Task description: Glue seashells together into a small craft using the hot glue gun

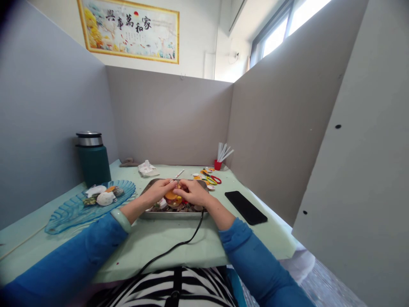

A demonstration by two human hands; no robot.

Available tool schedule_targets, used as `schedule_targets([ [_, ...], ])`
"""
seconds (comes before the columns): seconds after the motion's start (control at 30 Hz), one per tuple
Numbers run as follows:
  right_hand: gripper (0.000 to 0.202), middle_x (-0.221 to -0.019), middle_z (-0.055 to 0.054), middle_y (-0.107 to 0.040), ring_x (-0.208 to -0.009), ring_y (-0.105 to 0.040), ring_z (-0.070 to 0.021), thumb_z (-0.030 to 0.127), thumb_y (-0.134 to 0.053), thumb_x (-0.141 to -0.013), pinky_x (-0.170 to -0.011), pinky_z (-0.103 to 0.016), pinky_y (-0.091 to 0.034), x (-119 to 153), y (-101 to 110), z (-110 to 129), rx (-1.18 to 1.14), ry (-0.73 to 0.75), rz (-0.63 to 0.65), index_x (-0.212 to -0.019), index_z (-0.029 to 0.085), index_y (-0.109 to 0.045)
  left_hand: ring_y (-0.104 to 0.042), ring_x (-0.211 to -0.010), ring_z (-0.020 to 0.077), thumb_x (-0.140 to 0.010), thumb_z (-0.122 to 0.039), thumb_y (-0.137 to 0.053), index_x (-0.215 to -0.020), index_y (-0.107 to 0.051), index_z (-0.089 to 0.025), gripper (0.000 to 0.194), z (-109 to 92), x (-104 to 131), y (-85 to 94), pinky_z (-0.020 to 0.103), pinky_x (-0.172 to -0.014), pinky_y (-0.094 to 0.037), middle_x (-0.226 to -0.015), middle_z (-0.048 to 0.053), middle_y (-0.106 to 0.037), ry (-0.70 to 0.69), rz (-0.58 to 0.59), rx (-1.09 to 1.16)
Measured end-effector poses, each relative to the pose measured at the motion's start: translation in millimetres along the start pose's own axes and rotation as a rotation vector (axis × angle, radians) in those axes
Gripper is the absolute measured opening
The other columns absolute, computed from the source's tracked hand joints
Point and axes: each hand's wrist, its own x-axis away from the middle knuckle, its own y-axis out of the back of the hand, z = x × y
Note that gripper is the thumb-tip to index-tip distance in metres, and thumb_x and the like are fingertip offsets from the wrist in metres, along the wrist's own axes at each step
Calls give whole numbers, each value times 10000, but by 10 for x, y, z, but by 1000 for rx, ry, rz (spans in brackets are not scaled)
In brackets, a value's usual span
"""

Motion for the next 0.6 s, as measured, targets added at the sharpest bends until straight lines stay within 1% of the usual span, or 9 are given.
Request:
schedule_targets([
  [0.07, 296, -560, 37, -473, -521, -398, -89, 404, -471, -862, -519, -217, -291, -6, -1, 4, 35, 16, -10, -679, 171, -467, -463, -574, 117, -745, -516, -454, -665, -515, -139, 390, 7, -7, 2, 205, -513, -352, -612, -7, -503, -17, -2, -19],
  [0.17, 296, -561, 31, -484, -534, -409, -94, 381, -442, -881, -539, -221, -300, -10, -1, -2, 44, 23, -1, -677, 169, -481, -456, -570, 113, -741, -505, -463, -651, -503, -142, 376, 17, -15, 0, 209, -522, -353, -599, -15, -491, -30, 13, -14],
  [0.37, 290, -548, 33, -511, -521, -437, -93, 379, -444, -882, -537, -217, -323, 4, 6, -17, -52, 11, 38, -684, 171, -483, -465, -548, 100, -735, -517, -494, -683, -490, -142, 378, 29, -10, -3, 203, -500, -355, -596, -21, -490, -23, 93, 114],
  [0.6, 305, -544, 36, -513, -496, -442, -90, 415, -433, -882, -514, -216, -325, 17, 3, -11, -133, -44, 69, -703, 173, -482, -531, -534, 119, -717, -557, -509, -776, -510, -138, 423, -38, 43, 10, 207, -452, -391, -636, 7, -557, 66, 176, 228],
])
